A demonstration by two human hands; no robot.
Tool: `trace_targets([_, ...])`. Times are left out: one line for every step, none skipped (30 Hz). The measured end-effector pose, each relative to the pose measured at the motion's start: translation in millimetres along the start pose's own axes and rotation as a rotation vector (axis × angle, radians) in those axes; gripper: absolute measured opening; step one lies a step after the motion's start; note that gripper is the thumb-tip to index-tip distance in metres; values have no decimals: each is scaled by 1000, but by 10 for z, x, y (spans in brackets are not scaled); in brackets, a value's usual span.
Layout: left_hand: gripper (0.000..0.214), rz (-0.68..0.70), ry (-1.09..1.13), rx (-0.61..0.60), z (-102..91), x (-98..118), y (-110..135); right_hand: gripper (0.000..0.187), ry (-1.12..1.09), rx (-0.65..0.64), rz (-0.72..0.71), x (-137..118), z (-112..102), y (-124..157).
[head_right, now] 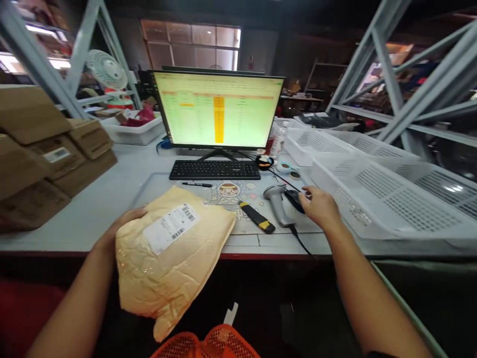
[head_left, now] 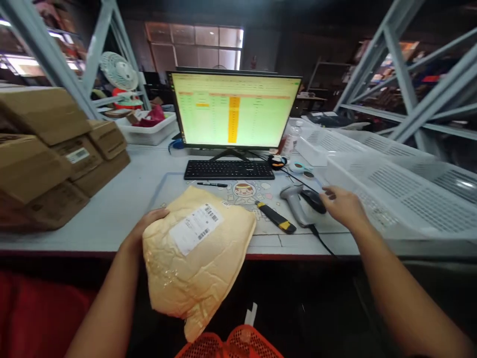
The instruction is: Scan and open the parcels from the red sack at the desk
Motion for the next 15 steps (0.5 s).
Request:
trace_targets([46, 13, 9, -7, -2, 2, -16, 44, -19, -42, -77, -287, 54, -147])
trace_targets([45, 22, 15, -8, -10, -1, -33, 43, -23, -92, -150, -589, 123, -294])
trace_targets([43, 28, 21, -5, -20, -8, -49, 41, -23, -138, -206, -887, 206, -439])
trace_targets([41, 36, 25, -6, -31, -16, -63, 37, -22, -186, -252, -1165, 304, -579])
trace_targets([39, 42, 27, -9, -40, -26, -75, 32, -16, -239, -288, -1411, 414, -707])
trace_targets([38, 50, 28, -16, -47, -35, -86, 26, -6, -292, -311, -1613, 528, -821])
trace_targets([38, 61, 28, -24, -52, -42, -94, 20, 7, -340, -322, -1769, 640, -918])
trace_targets([38, 73, 25, -32, -56, -47, -101, 15, 23, -381, -324, -1878, 742, -995])
trace_targets([38, 82, 20, -36, -58, -50, -107, 13, 40, -413, -317, -1945, 829, -1053])
trace_targets([39, 90, 13, -35, -60, -51, -114, 15, 55, -437, -307, -1979, 900, -1096])
trace_targets([40, 94, 7, -33, -62, -52, -122, 19, 68, -454, -297, -1988, 954, -1128])
trace_targets([42, 96, 1, -33, -63, -52, -131, 23, 79, -465, -288, -1981, 993, -1152])
trace_targets([44, 98, -4, -34, -65, -52, -142, 26, 88, -471, -279, -1968, 1021, -1173])
trace_targets([46, 100, -10, -35, -68, -53, -154, 28, 95, -471, -271, -1956, 1039, -1193])
trace_targets([47, 106, -14, -35, -73, -55, -166, 29, 98, -466, -263, -1950, 1051, -1212])
Point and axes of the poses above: each hand's wrist, its own y-axis away from the middle knuckle, its own z-axis out of the palm, x = y × z, the point moved 2 cm from there along -y, towards the middle knuckle, and after that the axes turned 6 degrees about -x, right-handed, at the moved point
